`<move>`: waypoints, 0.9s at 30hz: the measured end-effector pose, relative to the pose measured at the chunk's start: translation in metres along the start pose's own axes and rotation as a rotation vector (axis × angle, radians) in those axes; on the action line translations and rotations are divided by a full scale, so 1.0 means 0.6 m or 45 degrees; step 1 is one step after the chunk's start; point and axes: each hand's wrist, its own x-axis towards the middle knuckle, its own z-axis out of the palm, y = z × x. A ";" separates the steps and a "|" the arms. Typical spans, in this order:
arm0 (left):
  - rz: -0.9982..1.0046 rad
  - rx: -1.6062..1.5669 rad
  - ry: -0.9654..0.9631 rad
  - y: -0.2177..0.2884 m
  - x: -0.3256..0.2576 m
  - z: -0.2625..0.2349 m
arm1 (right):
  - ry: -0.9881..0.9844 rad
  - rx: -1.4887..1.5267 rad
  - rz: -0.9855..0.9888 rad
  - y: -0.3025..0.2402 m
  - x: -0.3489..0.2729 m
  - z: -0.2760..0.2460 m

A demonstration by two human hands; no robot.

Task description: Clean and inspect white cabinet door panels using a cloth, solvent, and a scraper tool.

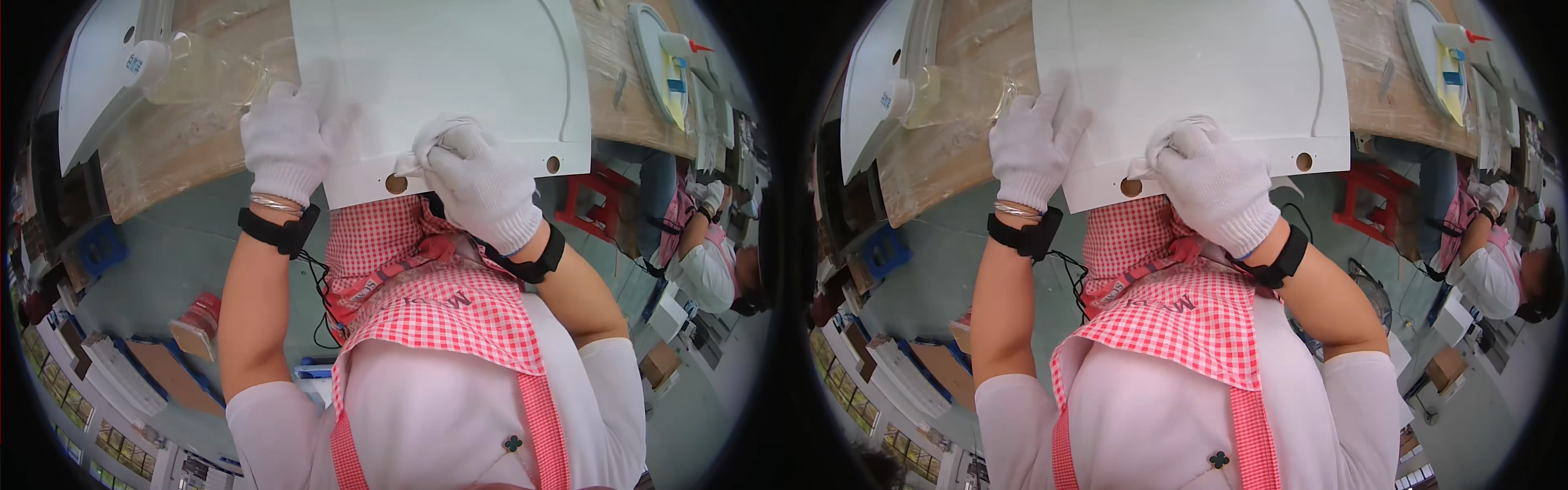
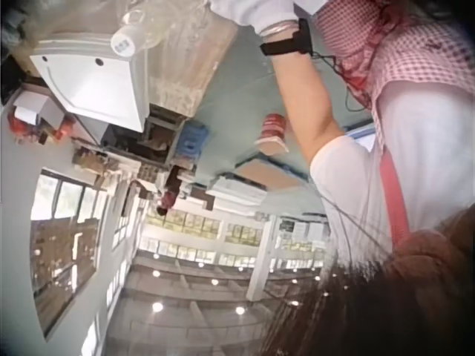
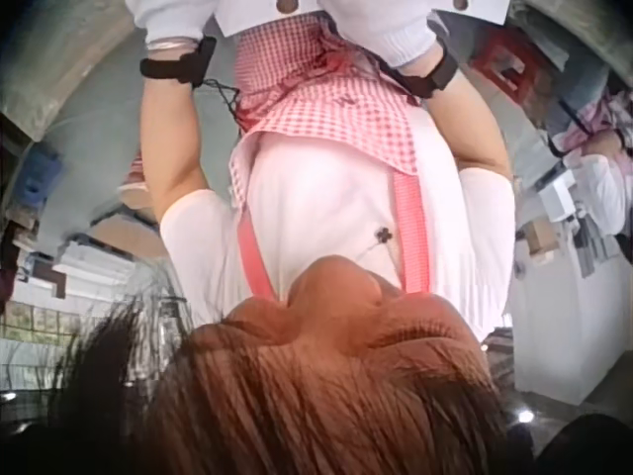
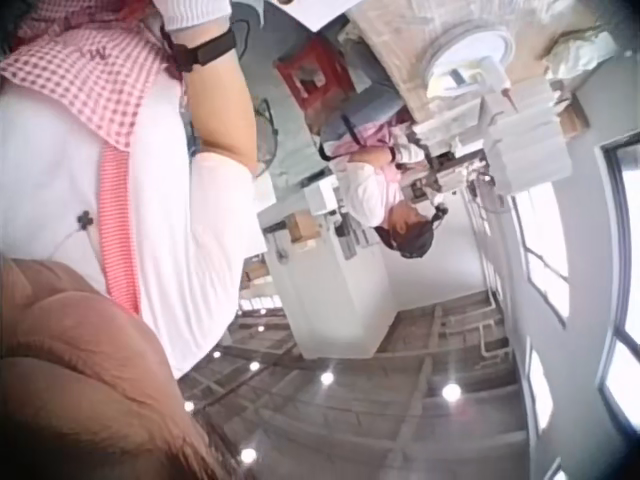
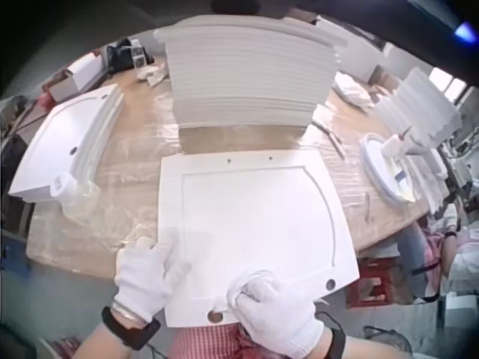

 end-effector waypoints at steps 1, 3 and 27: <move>-0.016 0.030 -0.009 -0.003 0.005 0.005 | -0.012 0.026 0.010 -0.003 0.002 -0.002; -0.050 0.057 -0.065 -0.006 0.000 0.011 | -0.027 -0.034 0.044 0.016 -0.027 -0.003; -0.126 -0.169 0.151 -0.003 -0.012 0.026 | -0.062 0.219 -0.064 -0.015 -0.027 -0.002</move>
